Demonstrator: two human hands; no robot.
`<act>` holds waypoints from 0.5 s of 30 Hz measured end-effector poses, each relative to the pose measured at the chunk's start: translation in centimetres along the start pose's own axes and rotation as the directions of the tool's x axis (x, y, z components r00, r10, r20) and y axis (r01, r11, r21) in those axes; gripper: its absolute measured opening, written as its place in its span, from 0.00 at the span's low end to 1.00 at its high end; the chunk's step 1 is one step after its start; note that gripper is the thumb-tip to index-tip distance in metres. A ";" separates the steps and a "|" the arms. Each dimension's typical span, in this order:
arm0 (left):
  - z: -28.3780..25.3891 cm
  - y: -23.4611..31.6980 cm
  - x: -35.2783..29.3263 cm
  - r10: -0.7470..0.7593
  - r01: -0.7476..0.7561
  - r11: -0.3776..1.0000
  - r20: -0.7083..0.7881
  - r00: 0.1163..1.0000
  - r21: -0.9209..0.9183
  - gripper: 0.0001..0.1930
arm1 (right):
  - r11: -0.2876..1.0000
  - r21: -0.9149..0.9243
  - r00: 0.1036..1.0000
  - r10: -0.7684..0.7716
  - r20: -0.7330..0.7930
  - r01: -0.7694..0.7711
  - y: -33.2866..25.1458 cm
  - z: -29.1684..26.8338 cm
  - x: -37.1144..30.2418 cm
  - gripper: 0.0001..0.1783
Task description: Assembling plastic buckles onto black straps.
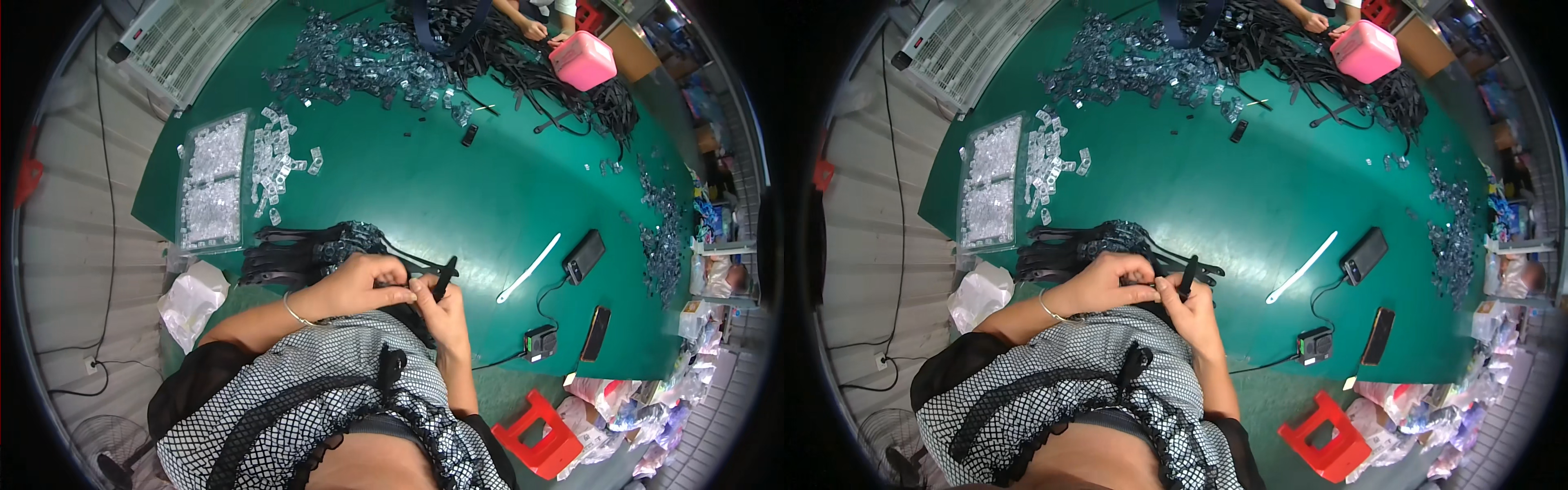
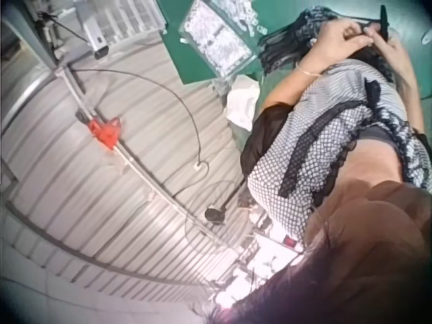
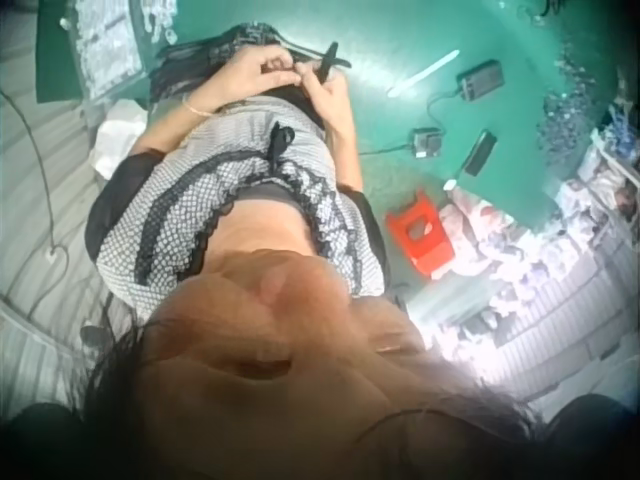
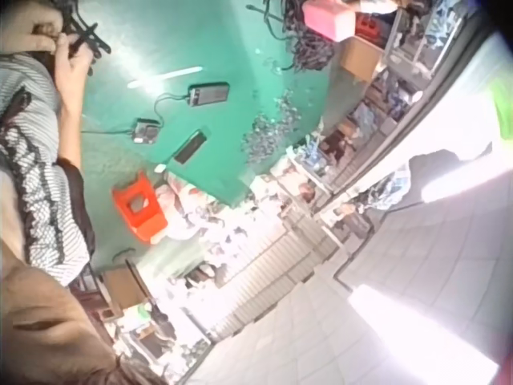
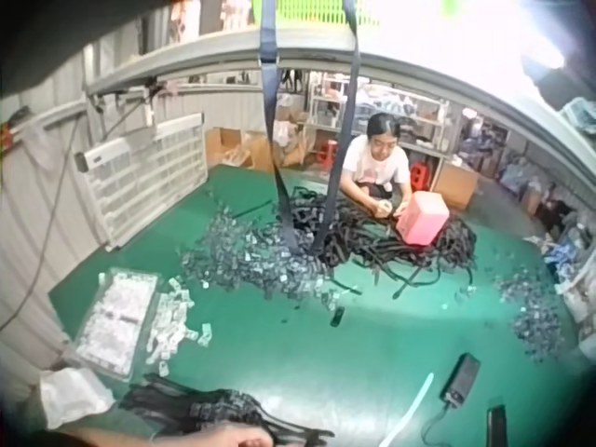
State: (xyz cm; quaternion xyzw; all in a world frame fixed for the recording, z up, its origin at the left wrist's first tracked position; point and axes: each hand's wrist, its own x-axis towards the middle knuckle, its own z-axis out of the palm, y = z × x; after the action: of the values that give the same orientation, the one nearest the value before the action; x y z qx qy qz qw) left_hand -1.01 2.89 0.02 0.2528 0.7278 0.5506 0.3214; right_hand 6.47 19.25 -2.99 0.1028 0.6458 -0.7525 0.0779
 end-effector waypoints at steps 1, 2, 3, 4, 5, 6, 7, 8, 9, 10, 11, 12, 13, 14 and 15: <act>0.1 -0.1 0.0 0.099 -0.101 0.989 0.028 0.995 0.108 0.11 | 1.000 0.031 1.000 0.004 0.022 -0.005 -0.2 0.0 -0.1 0.11; 0.0 -0.5 0.0 0.003 -0.018 0.991 0.115 0.993 0.131 0.11 | 0.998 0.061 0.999 0.007 0.044 -0.009 -0.4 0.1 -0.2 0.11; 0.0 -0.7 0.1 0.047 -0.061 0.991 0.113 0.992 0.118 0.11 | 0.992 0.121 0.999 0.027 0.045 -0.032 -0.5 0.3 -0.1 0.11; 0.0 -0.8 0.1 0.091 -0.102 0.990 0.113 0.989 0.101 0.11 | 0.985 0.165 0.997 0.042 0.059 -0.052 -0.4 0.2 -0.2 0.10; 0.0 -0.6 0.1 0.047 -0.043 0.999 0.157 0.987 -0.027 0.10 | 0.976 0.207 0.996 0.056 0.075 -0.071 -0.4 0.1 -0.4 0.10; -0.1 -0.1 0.1 0.009 0.022 0.988 0.206 0.979 -0.150 0.09 | 0.965 0.248 0.994 0.069 0.090 -0.089 -0.4 0.0 -0.6 0.10; -0.2 0.1 -0.1 -0.032 0.101 0.959 0.253 0.967 -0.264 0.09 | 0.945 0.308 0.992 0.080 0.099 -0.108 -0.3 0.3 -0.9 0.09; -0.2 -0.1 -0.3 -0.039 0.134 0.928 0.268 0.963 -0.346 0.09 | 0.911 0.399 0.991 0.056 0.119 -0.099 -0.1 0.6 -1.1 0.10; -0.2 -0.2 -0.4 -0.044 0.167 0.890 0.284 0.958 -0.425 0.09 | 0.869 0.487 0.990 0.030 0.136 -0.093 0.2 0.9 -1.2 0.10; -0.1 -0.4 -0.7 -0.045 0.197 0.842 0.298 0.953 -0.503 0.10 | 0.819 0.567 0.989 0.003 0.151 -0.089 0.3 1.3 -1.4 0.10; 0.2 -0.8 -0.9 -0.056 0.227 0.779 0.296 0.954 -0.585 0.08 | 0.764 0.641 0.989 -0.026 0.147 -0.075 0.2 1.8 -1.4 0.12; 0.5 -1.2 -1.1 -0.063 0.247 0.728 0.296 0.953 -0.640 0.08 | 0.735 0.673 0.986 -0.047 0.163 -0.076 0.2 1.9 -1.5 0.13; 0.8 -1.6 -1.0 -0.067 0.268 0.672 0.303 0.951 -0.690 0.08 | 0.706 0.705 0.983 -0.068 0.171 -0.074 0.2 1.9 -1.5 0.14; 1.0 -1.7 -0.8 -0.072 0.288 0.612 0.311 0.948 -0.737 0.08 | 0.674 0.735 0.980 -0.088 0.178 -0.073 0.2 1.9 -1.6 0.15; 1.1 -1.7 -0.7 -0.079 0.295 0.589 0.310 0.947 -0.752 0.07 | 0.670 0.740 0.979 -0.101 0.178 -0.066 0.2 1.9 -1.6 0.17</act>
State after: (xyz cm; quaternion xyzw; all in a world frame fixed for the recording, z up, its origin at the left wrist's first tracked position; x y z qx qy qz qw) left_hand 0.23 2.61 -1.68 0.0722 0.3871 0.7417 0.5429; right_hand 7.96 17.36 -2.54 0.0414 0.2735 -0.9569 0.0879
